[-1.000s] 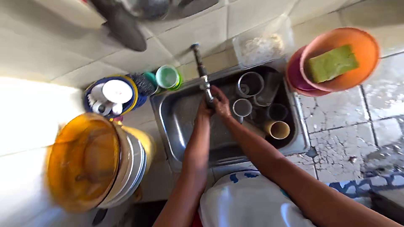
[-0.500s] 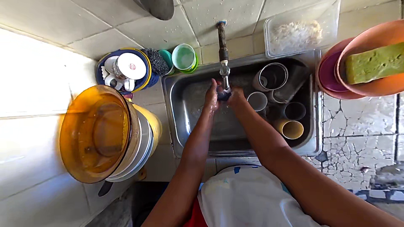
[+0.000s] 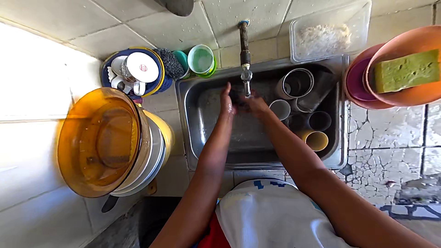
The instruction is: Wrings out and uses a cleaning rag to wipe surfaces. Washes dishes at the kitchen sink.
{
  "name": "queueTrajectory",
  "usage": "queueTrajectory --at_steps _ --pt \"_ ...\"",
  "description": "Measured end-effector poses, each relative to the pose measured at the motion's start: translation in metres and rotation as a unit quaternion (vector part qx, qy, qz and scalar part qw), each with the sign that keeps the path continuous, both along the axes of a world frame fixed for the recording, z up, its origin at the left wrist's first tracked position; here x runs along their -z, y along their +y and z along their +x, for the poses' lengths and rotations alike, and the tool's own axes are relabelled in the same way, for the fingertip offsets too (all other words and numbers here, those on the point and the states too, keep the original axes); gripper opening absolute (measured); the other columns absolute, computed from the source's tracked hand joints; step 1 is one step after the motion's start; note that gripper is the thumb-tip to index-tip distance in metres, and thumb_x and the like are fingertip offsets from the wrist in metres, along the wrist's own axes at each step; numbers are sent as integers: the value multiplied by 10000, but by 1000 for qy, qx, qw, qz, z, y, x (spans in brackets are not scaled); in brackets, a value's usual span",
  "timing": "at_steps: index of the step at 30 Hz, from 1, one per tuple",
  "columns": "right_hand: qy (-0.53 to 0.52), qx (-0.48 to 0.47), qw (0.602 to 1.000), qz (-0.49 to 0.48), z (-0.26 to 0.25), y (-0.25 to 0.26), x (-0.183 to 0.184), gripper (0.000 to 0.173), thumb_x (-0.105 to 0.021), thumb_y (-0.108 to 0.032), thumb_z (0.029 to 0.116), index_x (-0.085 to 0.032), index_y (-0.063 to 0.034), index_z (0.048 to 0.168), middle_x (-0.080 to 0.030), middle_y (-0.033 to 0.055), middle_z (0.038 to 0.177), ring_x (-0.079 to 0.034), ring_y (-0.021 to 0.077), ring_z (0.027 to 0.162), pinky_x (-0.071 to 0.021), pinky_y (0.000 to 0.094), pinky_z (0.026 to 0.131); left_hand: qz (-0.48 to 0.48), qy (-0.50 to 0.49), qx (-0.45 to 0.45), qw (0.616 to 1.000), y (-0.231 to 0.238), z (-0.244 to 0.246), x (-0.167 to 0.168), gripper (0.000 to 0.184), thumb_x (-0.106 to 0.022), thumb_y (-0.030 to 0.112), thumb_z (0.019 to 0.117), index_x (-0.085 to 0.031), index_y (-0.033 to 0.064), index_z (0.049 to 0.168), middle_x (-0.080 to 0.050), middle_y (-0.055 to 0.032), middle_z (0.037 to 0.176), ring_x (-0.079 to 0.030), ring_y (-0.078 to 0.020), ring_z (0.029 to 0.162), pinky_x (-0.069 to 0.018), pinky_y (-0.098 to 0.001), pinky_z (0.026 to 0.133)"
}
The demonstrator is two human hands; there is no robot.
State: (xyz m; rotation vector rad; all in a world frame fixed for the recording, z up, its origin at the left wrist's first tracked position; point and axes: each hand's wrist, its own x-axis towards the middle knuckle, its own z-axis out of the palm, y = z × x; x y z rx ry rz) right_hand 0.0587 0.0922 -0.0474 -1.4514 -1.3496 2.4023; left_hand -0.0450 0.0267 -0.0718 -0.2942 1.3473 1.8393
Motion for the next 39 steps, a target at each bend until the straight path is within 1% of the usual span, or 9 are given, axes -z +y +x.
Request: queueTrajectory --at_steps 2,6,10,15,19,23,27,34,39 --pt "2 -89 968 233 6 -2 -9 527 -764 -134 890 -563 10 1354 -665 221 1216 -668 298 1087 -552 497 955 29 -118 -50 991 1 6 -5 449 -417 498 1065 -567 95 1192 -659 -93 975 -662 -204 880 -577 -432 798" --pt "-41 -170 896 408 16 -15 -20 589 -733 -22 836 -556 43 1395 -603 271 1355 -573 437 1277 -459 593 1082 40 -213 -25 976 4 30 -15 356 -418 422 1075 -551 114 954 -589 -28 731 -603 -122 620 -547 -289 579" --pt "-37 -227 907 352 38 4 -58 527 -710 -85 909 -554 -20 1409 -686 233 1237 -687 381 1116 -534 593 988 87 -308 -5 948 3 33 -24 351 -438 426 1047 -587 114 984 -631 -57 784 -638 -156 657 -556 -319 571" --pt "-1 -240 833 499 39 44 -129 381 -610 -115 1002 -588 -33 1373 -687 186 1256 -711 326 1080 -572 524 959 61 -331 -34 941 7 36 -31 339 -500 446 1017 -575 122 1084 -634 -88 858 -651 -188 689 -566 -303 579" --pt "110 -421 658 615 9 66 -174 449 -576 91 944 -624 -51 1367 -559 233 1442 -621 416 1244 -530 545 1017 114 -356 -38 927 11 44 -40 342 -508 454 1001 -565 116 1001 -606 -67 778 -627 -165 623 -556 -271 560" --pt "49 -604 462 647 -16 72 -197 316 -520 71 1004 -639 -22 1282 -595 227 1267 -642 436 1112 -550 561 908 133 -373 -42 917 10 46 -46 342 -487 427 1011 -559 97 1067 -612 -88 855 -624 -166 641 -553 -255 559" --pt "76 -631 370 678 -25 81 -196 201 -512 76 1002 -630 22 1156 -610 224 1105 -674 418 936 -568 560 759 140 -376 -29 915 -4 47 -48 395 -510 449 994 -551 79 1125 -634 -122 942 -636 -168 642 -546 -248 515" --pt "-38 -625 423 655 -34 61 -206 219 -600 -121 1010 -616 73 1109 -642 267 1046 -662 464 1002 -536 605 830 240 -330 53 911 -63 56 -38 662 -474 643 991 -516 61 1305 -644 -202 1128 -692 -240 774 -600 -306 624" --pt "-9 -429 655 622 3 54 -168 442 -585 -248 1043 -560 46 1372 -694 256 1120 -690 449 1039 -532 618 917 279 -363 38 888 -107 79 -63 476 -482 473 1027 -522 74 1284 -642 -184 1154 -710 -231 830 -608 -286 636"
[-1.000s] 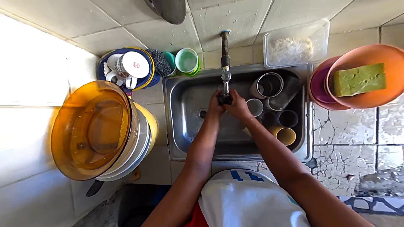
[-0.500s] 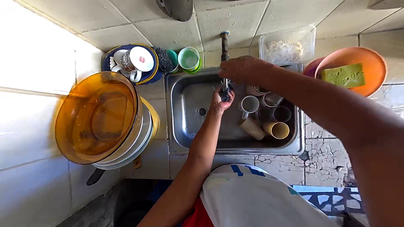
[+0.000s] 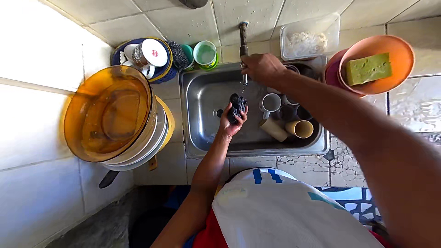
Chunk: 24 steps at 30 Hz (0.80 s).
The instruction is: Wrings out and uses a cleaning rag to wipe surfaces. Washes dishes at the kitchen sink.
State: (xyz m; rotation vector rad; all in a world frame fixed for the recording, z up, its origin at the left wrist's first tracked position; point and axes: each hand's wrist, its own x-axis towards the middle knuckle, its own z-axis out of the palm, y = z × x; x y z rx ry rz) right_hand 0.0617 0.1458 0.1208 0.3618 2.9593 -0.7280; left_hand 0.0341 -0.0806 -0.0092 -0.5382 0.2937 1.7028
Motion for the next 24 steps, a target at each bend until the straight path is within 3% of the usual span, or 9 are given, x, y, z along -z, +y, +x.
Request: queueTrajectory --at_steps 4,7,9,11,13,14,16,21,24 --pt "133 112 892 -416 58 -41 72 913 -717 -376 905 -234 -84 1623 -678 152 1136 -688 224 889 -603 405 777 96 -71 -38 992 -27 30 -58 553 -583 560 968 -567 106 1282 -666 -92 1152 -720 -147 849 -611 -229 648" --pt "121 24 642 -756 71 -94 89 1182 -691 -693 824 -33 -164 1652 -519 142 1510 -625 241 1248 -557 403 1003 149 -172 -93 969 -27 58 -96 598 -623 587 921 -597 70 1220 -695 -88 1060 -719 -153 761 -602 -235 589" --pt "156 -48 462 -871 57 -131 71 1275 -674 -751 743 25 -209 1662 -352 230 1623 -543 437 1335 -573 555 933 183 -207 -116 954 -26 72 -113 480 -670 489 907 -623 52 1100 -694 -64 893 -677 -116 601 -553 -196 485" --pt "219 -70 381 -896 42 -152 32 1140 -684 -589 788 -32 -251 1659 -304 231 1651 -563 519 1286 -628 569 759 285 -201 -130 928 -28 76 -118 318 -735 257 881 -652 8 1060 -709 -83 874 -678 -120 604 -562 -192 526" --pt "226 -85 345 -907 38 -151 5 649 -720 -316 839 -451 -274 1428 -521 196 1524 -674 489 1134 -637 546 740 393 -174 -92 898 -31 69 -125 317 -700 260 900 -681 -11 1065 -730 -74 869 -695 -118 653 -572 -192 606" --pt "209 -99 348 -909 34 -145 -1 344 -704 -187 843 -632 -223 1177 -672 196 1335 -731 441 1013 -636 529 756 419 -160 -52 892 -33 61 -131 390 -670 345 919 -686 -9 1080 -733 -65 842 -701 -117 651 -574 -197 610" --pt "170 -103 433 -879 26 -131 -9 138 -586 -45 866 -660 -126 949 -755 113 964 -749 275 802 -633 443 719 402 -148 29 903 -34 39 -142 491 -696 407 896 -666 -30 1117 -721 -83 795 -705 -148 612 -583 -224 558" --pt "-46 84 728 -679 10 -116 -6 148 -581 -80 1026 -638 -7 1142 -601 -6 781 -570 31 611 -507 202 560 176 47 195 964 -56 -8 -102 367 -771 182 855 -647 18 1159 -688 -64 863 -652 -100 598 -535 -193 490" --pt "-92 81 863 -490 -4 -127 42 157 -585 -98 1020 -680 6 1089 -595 27 825 -516 54 673 -458 246 639 -106 296 283 906 -48 -5 -79 83 -471 90 1001 -551 83 1023 -601 -4 715 -543 -30 489 -449 -150 409"
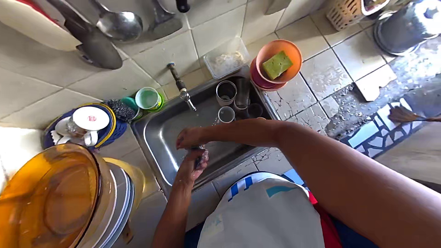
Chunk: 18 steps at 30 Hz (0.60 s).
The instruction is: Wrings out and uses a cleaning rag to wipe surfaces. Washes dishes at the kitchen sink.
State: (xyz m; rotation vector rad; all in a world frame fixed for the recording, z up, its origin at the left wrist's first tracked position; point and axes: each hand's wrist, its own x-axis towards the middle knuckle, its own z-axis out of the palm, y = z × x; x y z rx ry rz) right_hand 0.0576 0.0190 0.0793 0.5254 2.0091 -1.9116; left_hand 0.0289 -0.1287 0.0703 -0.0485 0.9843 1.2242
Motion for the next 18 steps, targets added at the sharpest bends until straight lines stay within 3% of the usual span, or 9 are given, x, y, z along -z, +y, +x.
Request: queueTrajectory --at_steps 2,4,5,7,9,11,14,16,18 --pt "-25 -27 990 134 -11 -5 31 241 -543 -120 1031 -699 1 1169 -697 167 1054 -658 264 968 -525 485 854 -109 282 25 953 17 11 28 64 -531 59 1015 -567 43 1066 -567 -9 734 -467 -43 501 -392 -193 424" --pt "-72 -5 980 186 -14 -12 46 304 -502 -150 1049 -643 -16 1283 -673 243 1238 -637 417 1187 -493 658 971 -136 485 15 863 24 19 65 283 -655 52 965 -603 -71 1214 -653 -146 997 -601 -148 801 -525 -321 702" --pt "-98 46 976 188 -12 -17 51 327 -497 -156 1049 -620 -28 1324 -664 247 1270 -626 433 1213 -485 675 980 -124 556 13 822 26 24 79 357 -668 44 935 -594 -111 1248 -680 -208 1124 -659 -203 1003 -547 -362 900" --pt "-158 149 962 168 -4 -23 58 412 -476 -181 1056 -529 -85 1453 -653 226 1321 -624 412 1238 -493 648 994 -150 643 92 745 27 40 85 441 -616 119 974 -544 -121 1338 -647 -230 1292 -619 -246 1216 -465 -365 1070" --pt "-203 229 943 129 7 -28 60 483 -494 -237 1057 -433 -75 1508 -646 219 1335 -635 384 1237 -509 605 1005 -224 700 167 657 27 66 78 488 -584 181 1005 -501 -85 1405 -635 -222 1333 -626 -294 1232 -488 -429 1044" --pt "-214 286 932 64 20 -27 52 642 -538 -409 1054 -350 -24 1532 -632 235 1339 -638 367 1237 -515 565 1025 -268 724 156 616 29 86 71 664 -649 228 976 -374 -78 1497 -618 -238 1345 -656 -329 1182 -534 -478 979" --pt "-162 299 940 -34 40 -25 14 860 -614 -571 981 -320 13 1541 -569 278 1402 -605 380 1265 -493 555 1050 -254 668 107 691 35 91 35 685 -663 237 988 -347 -40 1528 -639 -224 1314 -670 -320 1146 -542 -502 951" --pt "-97 267 952 -117 60 -17 -23 876 -631 -539 983 -274 -25 1596 -480 273 1509 -527 369 1356 -438 537 1109 -170 564 -27 808 29 86 26 504 -633 91 977 -428 -48 1416 -668 -172 974 -673 -217 784 -576 -382 667" --pt "-4 229 952 -202 88 5 -43 737 -608 -377 1037 -295 -23 1602 -469 236 1538 -507 299 1383 -415 456 1146 -79 368 -151 914 23 86 -4 135 -510 41 1031 -521 -11 1155 -619 -70 716 -607 -117 542 -507 -245 451"
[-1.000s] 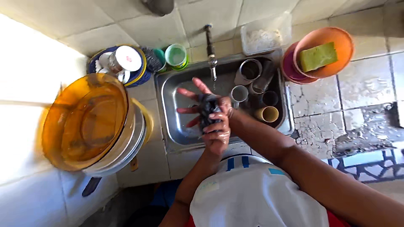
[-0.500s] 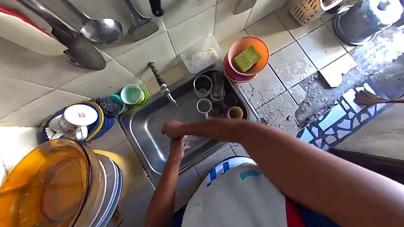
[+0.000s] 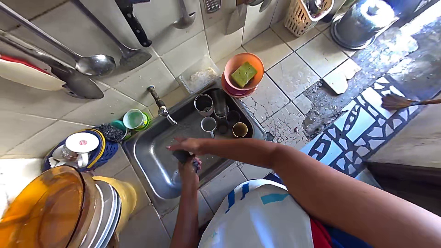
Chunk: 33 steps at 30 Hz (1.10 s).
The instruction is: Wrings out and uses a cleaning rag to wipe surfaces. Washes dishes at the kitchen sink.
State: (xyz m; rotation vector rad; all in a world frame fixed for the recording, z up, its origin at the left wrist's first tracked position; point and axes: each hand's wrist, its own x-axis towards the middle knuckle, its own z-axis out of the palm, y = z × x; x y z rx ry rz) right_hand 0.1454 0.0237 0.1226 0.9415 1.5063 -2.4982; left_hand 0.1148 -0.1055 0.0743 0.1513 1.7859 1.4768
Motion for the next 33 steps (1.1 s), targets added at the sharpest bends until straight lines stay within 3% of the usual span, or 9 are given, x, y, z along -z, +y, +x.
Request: queueTrajectory --at_steps 2,7,10,13,17,22,27,31,33 --pt "117 -11 993 -26 23 21 6 515 -522 -242 1083 -418 -11 1531 -583 187 1409 -595 210 1248 -472 376 1081 195 -246 -35 949 -12 3 -46 203 -415 169 1041 -574 42 1054 -631 -22 683 -598 -73 500 -501 -187 428" --pt "407 -40 886 -219 40 6 -5 619 -370 -289 1059 -252 -57 1620 -406 202 1599 -565 332 1323 -533 475 1003 572 -596 -53 562 -2 66 -114 386 -621 260 948 -626 -113 1047 -642 -13 678 -611 -50 516 -503 -157 504" --pt "510 -17 789 -342 36 -25 -45 634 -386 -303 1008 -330 -30 1577 -607 224 1415 -737 398 1028 -639 450 671 737 -422 8 529 17 88 -120 254 -556 112 980 -611 -39 784 -609 -5 671 -613 -33 620 -463 -145 578" --pt "410 -44 843 -346 35 -15 -73 395 -262 -158 1087 -529 -79 1367 -631 -4 702 -650 155 595 -610 346 629 702 -487 83 513 7 74 -123 236 -610 131 951 -650 -60 819 -624 -16 628 -602 -50 539 -456 -152 522" --pt "242 -137 960 -39 16 -2 -95 228 -471 -159 1101 -584 29 1162 -408 -22 572 -441 33 434 -460 175 464 493 -546 115 668 -26 34 -101 349 -724 218 910 -654 -25 1150 -684 -57 813 -657 -117 595 -560 -213 537" --pt "140 -296 861 390 -28 -25 -67 289 -525 -194 1077 -659 24 1211 -664 144 966 -598 185 796 -488 349 721 144 -175 8 974 -30 18 -74 238 -387 53 1049 -562 103 896 -545 44 600 -483 -5 430 -421 -140 392" --pt "7 -290 828 479 -63 -47 7 334 -468 -169 1069 -605 -29 1339 -673 238 1237 -645 426 1179 -515 660 938 -35 67 -34 997 -13 -9 15 139 -487 -30 971 -491 73 878 -494 21 579 -440 -47 433 -379 -192 404" --pt "-102 -247 860 434 -54 -50 57 355 -461 -134 1057 -605 -39 1367 -667 240 1278 -641 440 1195 -512 676 941 -70 156 -13 985 -10 0 76 380 -615 -31 951 -522 -113 1311 -629 -245 1193 -628 -256 1056 -533 -424 932" --pt "-78 -246 877 406 -44 -42 81 341 -493 -133 1050 -601 -52 1363 -662 233 1288 -634 427 1210 -501 665 972 -118 161 -8 980 -5 11 86 201 -630 3 958 -610 -89 1136 -656 -190 949 -635 -229 796 -552 -406 734"
